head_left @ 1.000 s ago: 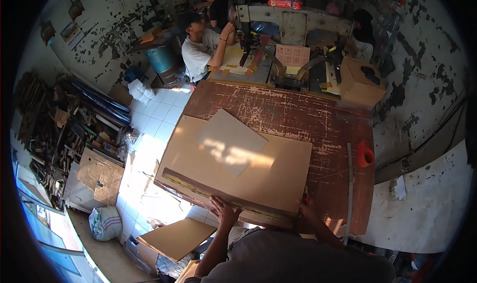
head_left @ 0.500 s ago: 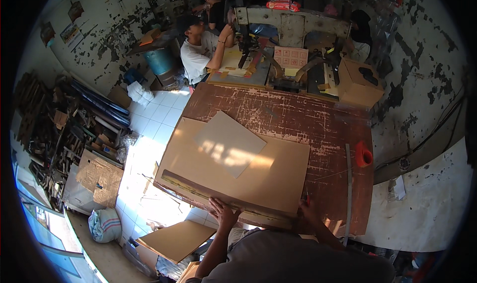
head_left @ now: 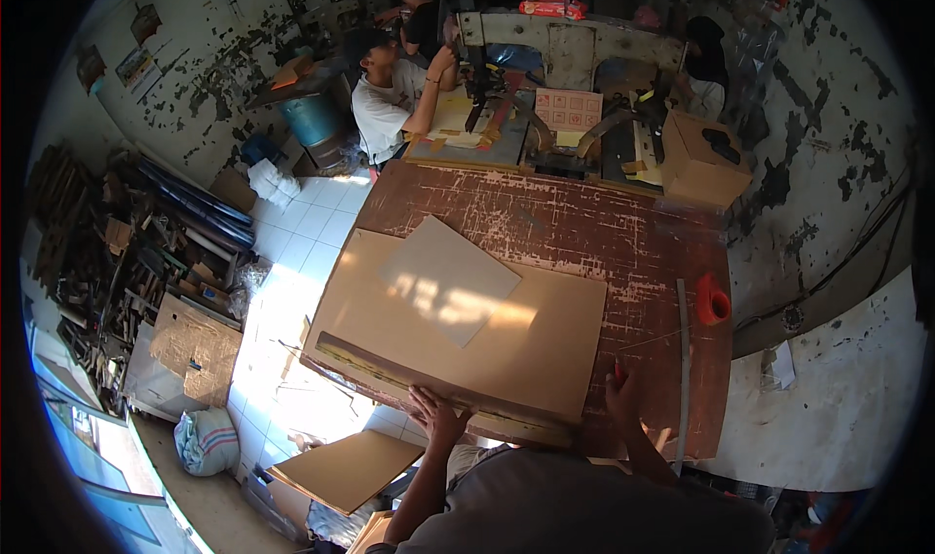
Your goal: The person positions a template on a cardboard sheet, traces and cuts along its edges using a utility knife, and then aligns a straightedge to cut the sheet with the utility knife.
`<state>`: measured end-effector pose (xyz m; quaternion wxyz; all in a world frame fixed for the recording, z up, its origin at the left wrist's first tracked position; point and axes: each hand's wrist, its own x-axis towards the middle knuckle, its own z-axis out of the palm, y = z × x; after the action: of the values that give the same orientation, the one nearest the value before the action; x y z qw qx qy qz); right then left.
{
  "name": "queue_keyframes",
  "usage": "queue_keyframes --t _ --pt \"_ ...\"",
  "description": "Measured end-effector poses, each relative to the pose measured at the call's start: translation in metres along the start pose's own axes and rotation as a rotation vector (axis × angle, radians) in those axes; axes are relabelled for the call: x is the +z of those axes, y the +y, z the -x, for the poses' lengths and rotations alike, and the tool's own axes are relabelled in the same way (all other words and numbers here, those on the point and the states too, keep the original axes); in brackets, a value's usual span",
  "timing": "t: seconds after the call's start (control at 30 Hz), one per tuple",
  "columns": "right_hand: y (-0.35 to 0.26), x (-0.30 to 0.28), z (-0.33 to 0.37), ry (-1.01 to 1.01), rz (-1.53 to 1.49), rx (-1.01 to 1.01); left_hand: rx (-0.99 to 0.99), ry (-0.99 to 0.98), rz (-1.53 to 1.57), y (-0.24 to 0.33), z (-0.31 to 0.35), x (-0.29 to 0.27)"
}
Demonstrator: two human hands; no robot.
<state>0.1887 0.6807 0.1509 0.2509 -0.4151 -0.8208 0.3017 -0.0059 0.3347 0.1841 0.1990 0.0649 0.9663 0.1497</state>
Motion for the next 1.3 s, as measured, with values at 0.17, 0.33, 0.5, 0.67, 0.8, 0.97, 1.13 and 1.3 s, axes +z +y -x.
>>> queue_keyframes --t 0.17,0.33,0.5,0.67,0.8,0.97,1.13,1.3 --pt "-0.009 -0.013 -0.007 -0.109 -0.012 0.087 -0.001 0.009 -0.010 -0.004 -0.002 0.003" --pt "-0.006 -0.018 -0.011 -0.070 0.072 -0.069 -0.002 -0.003 -0.006 0.002 0.001 -0.005" --pt "-0.015 -0.020 -0.013 -0.060 0.080 -0.006 0.003 0.005 -0.016 0.001 -0.001 -0.003" --pt "-0.018 -0.025 -0.011 -0.081 0.087 0.030 -0.001 -0.010 -0.019 0.005 0.003 -0.008" --pt "-0.013 -0.021 -0.010 -0.067 0.085 0.013 -0.011 -0.001 -0.003 0.006 0.007 -0.010" --pt "-0.017 -0.026 -0.007 -0.021 0.069 0.011 0.020 0.051 0.031 0.005 0.009 -0.007" --pt "-0.022 -0.027 -0.004 -0.008 0.070 -0.073 0.010 0.058 0.042 0.010 0.010 -0.012" --pt "0.000 -0.017 -0.006 -0.069 -0.037 0.022 0.006 0.067 0.025 0.015 0.010 -0.020"
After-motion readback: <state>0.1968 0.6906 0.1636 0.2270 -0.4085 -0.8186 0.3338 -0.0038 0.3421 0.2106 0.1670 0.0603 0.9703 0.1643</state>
